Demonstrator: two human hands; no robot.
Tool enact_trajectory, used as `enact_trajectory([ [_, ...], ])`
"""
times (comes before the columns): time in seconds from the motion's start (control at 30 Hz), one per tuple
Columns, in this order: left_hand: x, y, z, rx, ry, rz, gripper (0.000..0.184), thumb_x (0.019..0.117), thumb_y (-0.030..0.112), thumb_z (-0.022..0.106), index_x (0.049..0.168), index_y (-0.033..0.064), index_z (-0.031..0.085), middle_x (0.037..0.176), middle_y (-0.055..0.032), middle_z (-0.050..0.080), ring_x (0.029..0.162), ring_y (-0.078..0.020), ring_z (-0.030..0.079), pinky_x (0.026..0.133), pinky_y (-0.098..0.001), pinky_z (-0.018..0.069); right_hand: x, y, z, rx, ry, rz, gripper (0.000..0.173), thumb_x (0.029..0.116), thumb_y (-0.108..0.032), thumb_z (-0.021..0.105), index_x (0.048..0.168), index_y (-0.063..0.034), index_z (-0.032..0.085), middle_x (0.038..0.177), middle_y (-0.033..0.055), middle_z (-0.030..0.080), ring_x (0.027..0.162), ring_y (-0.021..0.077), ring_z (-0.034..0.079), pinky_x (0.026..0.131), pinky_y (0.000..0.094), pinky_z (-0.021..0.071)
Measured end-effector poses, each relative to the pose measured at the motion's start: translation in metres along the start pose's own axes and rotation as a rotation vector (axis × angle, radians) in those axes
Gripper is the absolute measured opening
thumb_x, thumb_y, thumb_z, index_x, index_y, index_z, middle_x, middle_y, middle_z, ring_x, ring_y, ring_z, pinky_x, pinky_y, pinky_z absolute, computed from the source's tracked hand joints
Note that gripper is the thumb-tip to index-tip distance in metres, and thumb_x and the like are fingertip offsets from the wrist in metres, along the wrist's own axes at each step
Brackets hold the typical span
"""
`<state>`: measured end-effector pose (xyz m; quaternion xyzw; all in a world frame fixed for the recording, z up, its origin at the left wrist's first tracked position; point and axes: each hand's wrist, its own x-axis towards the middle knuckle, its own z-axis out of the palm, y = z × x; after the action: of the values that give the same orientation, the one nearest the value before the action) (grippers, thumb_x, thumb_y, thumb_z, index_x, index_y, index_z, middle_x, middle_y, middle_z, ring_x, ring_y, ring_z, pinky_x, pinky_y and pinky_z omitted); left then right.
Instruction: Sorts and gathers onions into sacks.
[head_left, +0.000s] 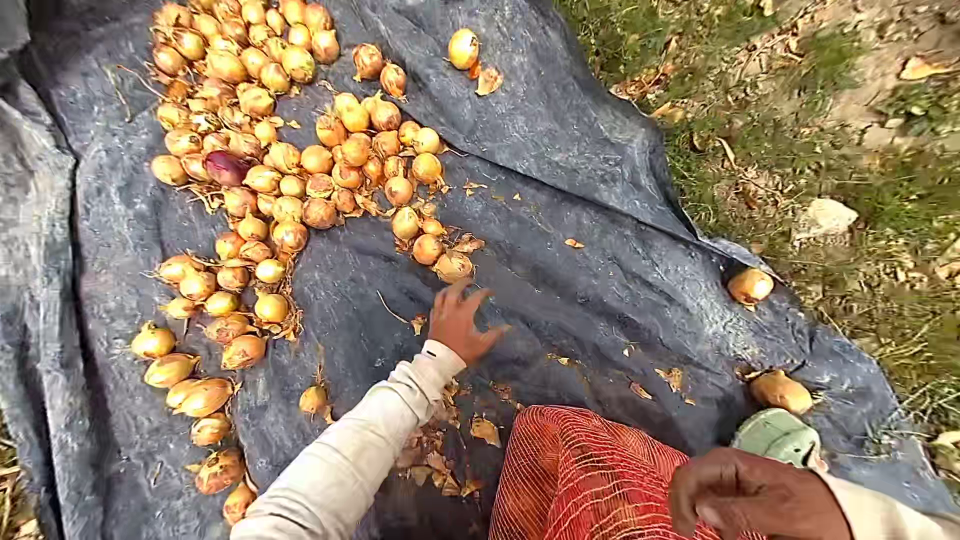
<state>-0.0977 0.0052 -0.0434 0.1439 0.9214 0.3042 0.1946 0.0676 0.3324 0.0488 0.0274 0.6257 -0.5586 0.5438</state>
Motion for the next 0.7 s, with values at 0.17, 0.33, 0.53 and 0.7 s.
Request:
enact_trajectory([
  [0.17,0.14,-0.046,0.002,0.622,-0.274,-0.209,0.086,0.0708,0.052,0.091,0.145,0.0229,0.059,0.155,-0.022,0.048,0.149,-0.0573,0.023,0.102,-0.0897,0.0197,0.011,0.119,-0.111,-0.319,1.111,0.682,0.053,0.0971,-0.031,0.072,0.136,0.0035,0.06,0.141,0.0385,0.051,0.13,0.0571,0.05,0.106,0.0732,0.0394],
  [0.33,0.124,-0.079,-0.008,0.662,-0.246,-0.131,0.079,0.0724,0.054,0.09,0.132,0.0076,0.067,0.149,-0.0286,0.048,0.144,-0.0617,0.029,0.089,-0.0846,0.0389,0.024,0.173,-0.125,-0.177,1.086,0.955,0.061,0.0946,-0.033,0.074,0.144,-0.0041,0.052,0.148,0.0383,0.044,0.132,0.0548,0.051,0.105,0.069,0.0434],
  [0.53,0.109,-0.071,-0.014,0.666,-0.345,-0.093,0.087,0.0702,0.059,0.089,0.137,0.01,0.063,0.143,-0.024,0.056,0.136,-0.0506,0.047,0.101,-0.0722,0.0416,-0.013,0.14,-0.18,-0.338,1.177,0.671,0.045,0.0966,-0.025,0.072,0.131,0.0024,0.061,0.119,0.038,0.064,0.114,0.0611,0.059,0.092,0.0807,0.0407],
  [0.7,0.103,-0.081,-0.02,0.699,-0.392,-0.018,0.088,0.072,0.065,0.084,0.142,0.0167,0.06,0.147,-0.0226,0.054,0.128,-0.0476,0.056,0.095,-0.066,0.0501,0.063,0.157,-0.244,-0.397,1.229,0.652,0.083,0.0949,-0.06,0.065,0.146,0.0024,0.045,0.128,0.0493,0.052,0.121,0.0688,0.05,0.094,0.0852,0.0371],
])
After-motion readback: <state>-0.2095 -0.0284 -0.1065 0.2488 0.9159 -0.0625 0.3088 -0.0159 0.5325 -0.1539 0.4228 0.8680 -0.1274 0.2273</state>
